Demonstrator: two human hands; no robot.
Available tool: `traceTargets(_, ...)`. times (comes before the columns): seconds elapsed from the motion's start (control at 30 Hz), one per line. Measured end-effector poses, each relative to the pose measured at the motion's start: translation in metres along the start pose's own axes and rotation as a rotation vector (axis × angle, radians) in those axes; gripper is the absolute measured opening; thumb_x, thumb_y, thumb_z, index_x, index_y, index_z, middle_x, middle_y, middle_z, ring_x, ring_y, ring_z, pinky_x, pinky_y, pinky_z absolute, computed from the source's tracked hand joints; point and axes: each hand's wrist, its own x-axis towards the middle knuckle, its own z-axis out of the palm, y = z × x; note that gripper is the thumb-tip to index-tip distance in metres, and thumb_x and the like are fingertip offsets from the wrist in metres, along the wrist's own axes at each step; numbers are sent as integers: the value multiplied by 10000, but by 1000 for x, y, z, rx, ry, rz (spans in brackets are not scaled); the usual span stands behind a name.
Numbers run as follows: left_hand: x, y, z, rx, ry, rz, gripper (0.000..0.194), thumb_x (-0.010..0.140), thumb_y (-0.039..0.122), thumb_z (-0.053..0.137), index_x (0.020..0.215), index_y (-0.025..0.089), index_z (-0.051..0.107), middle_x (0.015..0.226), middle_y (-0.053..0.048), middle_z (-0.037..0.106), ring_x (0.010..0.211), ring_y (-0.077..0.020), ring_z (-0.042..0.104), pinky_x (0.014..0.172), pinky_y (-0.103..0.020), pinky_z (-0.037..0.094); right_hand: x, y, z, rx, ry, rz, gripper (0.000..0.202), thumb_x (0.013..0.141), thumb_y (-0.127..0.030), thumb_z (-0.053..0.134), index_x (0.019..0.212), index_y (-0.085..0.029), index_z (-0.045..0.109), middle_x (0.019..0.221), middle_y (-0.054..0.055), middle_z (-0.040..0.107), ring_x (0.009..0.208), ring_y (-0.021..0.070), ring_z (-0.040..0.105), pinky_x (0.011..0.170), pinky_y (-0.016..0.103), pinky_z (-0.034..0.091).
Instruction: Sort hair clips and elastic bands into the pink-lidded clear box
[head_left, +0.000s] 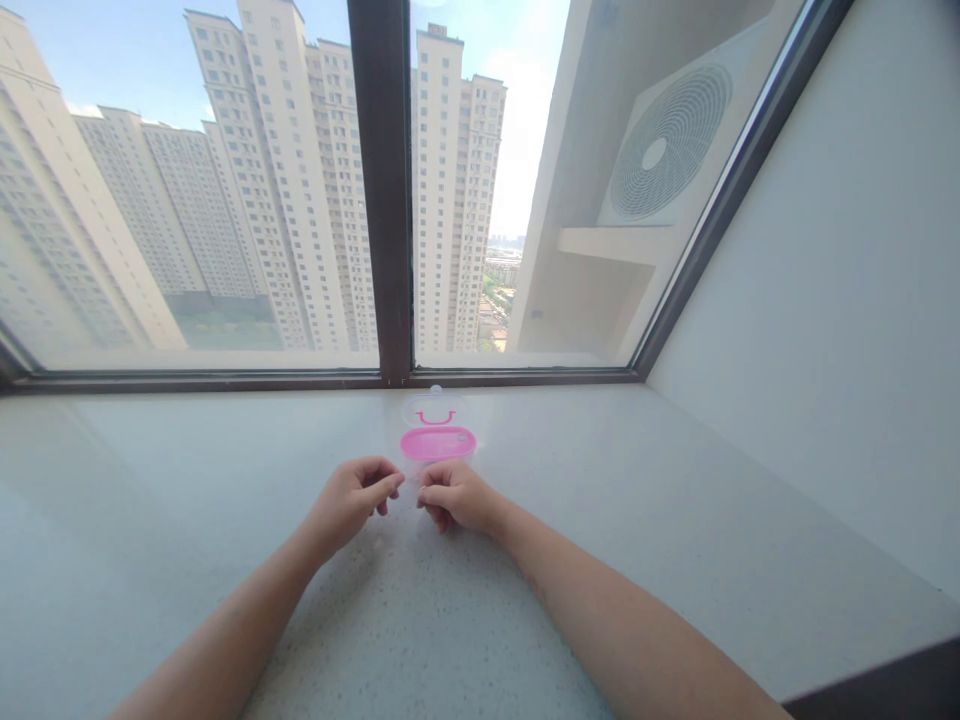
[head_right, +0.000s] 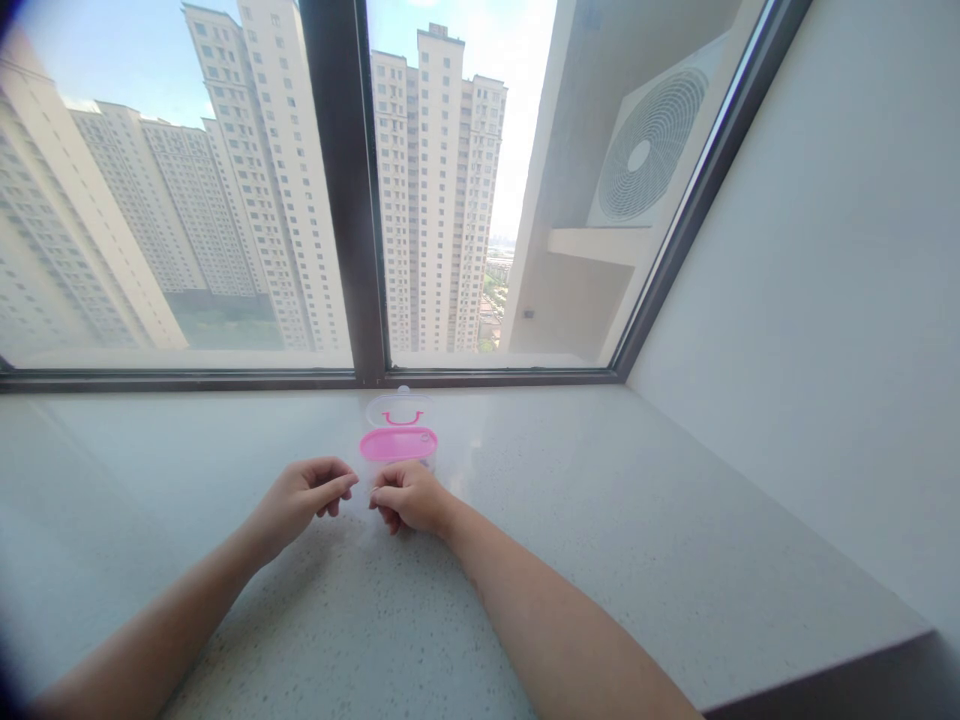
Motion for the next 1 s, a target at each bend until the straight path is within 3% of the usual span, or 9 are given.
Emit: traceTargets(1.0, 1, -5, 0, -16, -1, -6, 277, 788, 391, 574, 695, 133, 615, 588, -4, 584, 498, -111, 497, 464, -214, 344, 0, 0, 0, 10, 20, -3, 97, 728, -183, 513, 650, -142, 555, 412, -56, 486, 309, 77, 427, 322, 178, 343)
